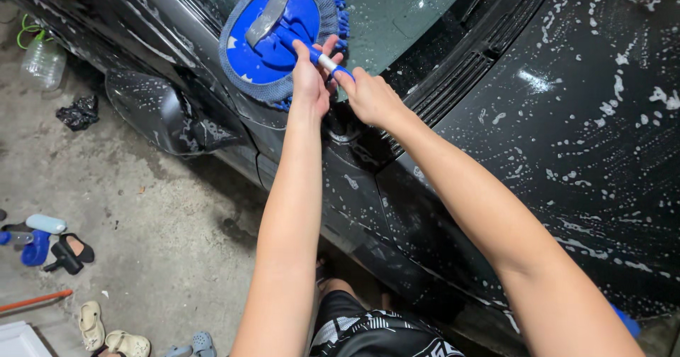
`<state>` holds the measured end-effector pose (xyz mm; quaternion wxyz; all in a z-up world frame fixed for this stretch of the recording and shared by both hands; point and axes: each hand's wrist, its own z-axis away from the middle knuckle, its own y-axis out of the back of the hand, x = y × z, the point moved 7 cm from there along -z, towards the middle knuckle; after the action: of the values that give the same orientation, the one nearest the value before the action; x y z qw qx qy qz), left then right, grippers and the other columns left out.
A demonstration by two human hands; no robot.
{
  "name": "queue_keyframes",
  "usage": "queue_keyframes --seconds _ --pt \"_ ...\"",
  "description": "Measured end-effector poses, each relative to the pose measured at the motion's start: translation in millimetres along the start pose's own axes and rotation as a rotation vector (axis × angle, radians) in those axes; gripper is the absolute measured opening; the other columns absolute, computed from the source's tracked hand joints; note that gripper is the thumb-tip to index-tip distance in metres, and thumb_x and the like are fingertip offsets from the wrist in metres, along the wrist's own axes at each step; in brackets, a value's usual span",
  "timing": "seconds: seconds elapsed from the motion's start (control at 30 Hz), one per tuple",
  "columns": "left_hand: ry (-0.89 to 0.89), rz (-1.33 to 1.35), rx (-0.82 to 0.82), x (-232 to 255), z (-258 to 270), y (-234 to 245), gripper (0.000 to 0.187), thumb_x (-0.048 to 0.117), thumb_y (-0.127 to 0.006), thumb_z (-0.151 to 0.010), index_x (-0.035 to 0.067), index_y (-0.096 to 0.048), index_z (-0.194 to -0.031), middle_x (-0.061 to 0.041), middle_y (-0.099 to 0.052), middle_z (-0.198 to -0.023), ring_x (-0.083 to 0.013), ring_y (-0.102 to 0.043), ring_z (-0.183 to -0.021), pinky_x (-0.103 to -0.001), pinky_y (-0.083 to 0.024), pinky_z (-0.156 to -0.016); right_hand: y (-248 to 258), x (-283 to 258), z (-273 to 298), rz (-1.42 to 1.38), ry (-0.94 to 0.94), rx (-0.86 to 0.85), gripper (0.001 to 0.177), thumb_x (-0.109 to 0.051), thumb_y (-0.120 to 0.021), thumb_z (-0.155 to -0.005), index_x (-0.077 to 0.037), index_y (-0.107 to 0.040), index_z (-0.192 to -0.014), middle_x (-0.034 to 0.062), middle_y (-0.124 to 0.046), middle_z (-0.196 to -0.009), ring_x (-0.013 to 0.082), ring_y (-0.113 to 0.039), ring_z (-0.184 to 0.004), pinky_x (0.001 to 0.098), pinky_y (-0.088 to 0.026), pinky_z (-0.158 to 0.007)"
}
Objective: The person uses a long-handled blue brush to scrub the exterior of a dark-colored car. They clean the front bumper, hood, windshield, roof, and rear of the vehicle, applying soap and scrubbing in circular and back-and-forth motions.
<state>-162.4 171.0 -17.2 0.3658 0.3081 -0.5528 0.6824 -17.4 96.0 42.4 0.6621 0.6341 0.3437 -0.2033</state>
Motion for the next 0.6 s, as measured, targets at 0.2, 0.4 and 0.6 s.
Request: queue_keyframes --seconds 0.2,0.4,0.6 --pt "-0.042 0.044 -0.083 7 0 -7 0.053 0.062 -0.028 -0.104 0.014 -0.048 -0.109 -0.010 -0.074 -0.130 -0.0193 -0.066 -0.104 -0.027 -0.043 -0.065 15 -30 20 0.227 0.094 0.093 0.043 -0.042 -0.042 -0.109 0.001 -0.048 -0.111 0.0277 -0.071 -0.087 0.0512 -0.069 -0.078 0.0613 -0.054 -0.066" --pt "-0.090 0.246 -0.195 10 -5 -16 0.055 0.059 -0.023 -0.107 0.010 -0.047 -0.100 -0.019 -0.069 -0.135 -0.0319 -0.060 -0.119 -0.040 -0.047 -0.106 13 -42 28 0.192 0.159 0.158 0.042 -0.040 -0.043 -0.108 0.002 -0.045 -0.109 0.0279 -0.070 -0.085 0.0509 -0.068 -0.074 0.0596 -0.055 -0.063" --pt "-0.051 0.229 -0.141 -3 -6 -5 0.053 0.057 -0.026 -0.109 0.011 -0.050 -0.098 -0.019 -0.066 -0.132 -0.0280 -0.057 -0.107 -0.043 -0.045 -0.104 7 -47 10 0.360 0.097 0.092 0.042 -0.041 -0.045 -0.107 0.000 -0.050 -0.110 0.0263 -0.072 -0.087 0.0469 -0.071 -0.079 0.0561 -0.057 -0.069"
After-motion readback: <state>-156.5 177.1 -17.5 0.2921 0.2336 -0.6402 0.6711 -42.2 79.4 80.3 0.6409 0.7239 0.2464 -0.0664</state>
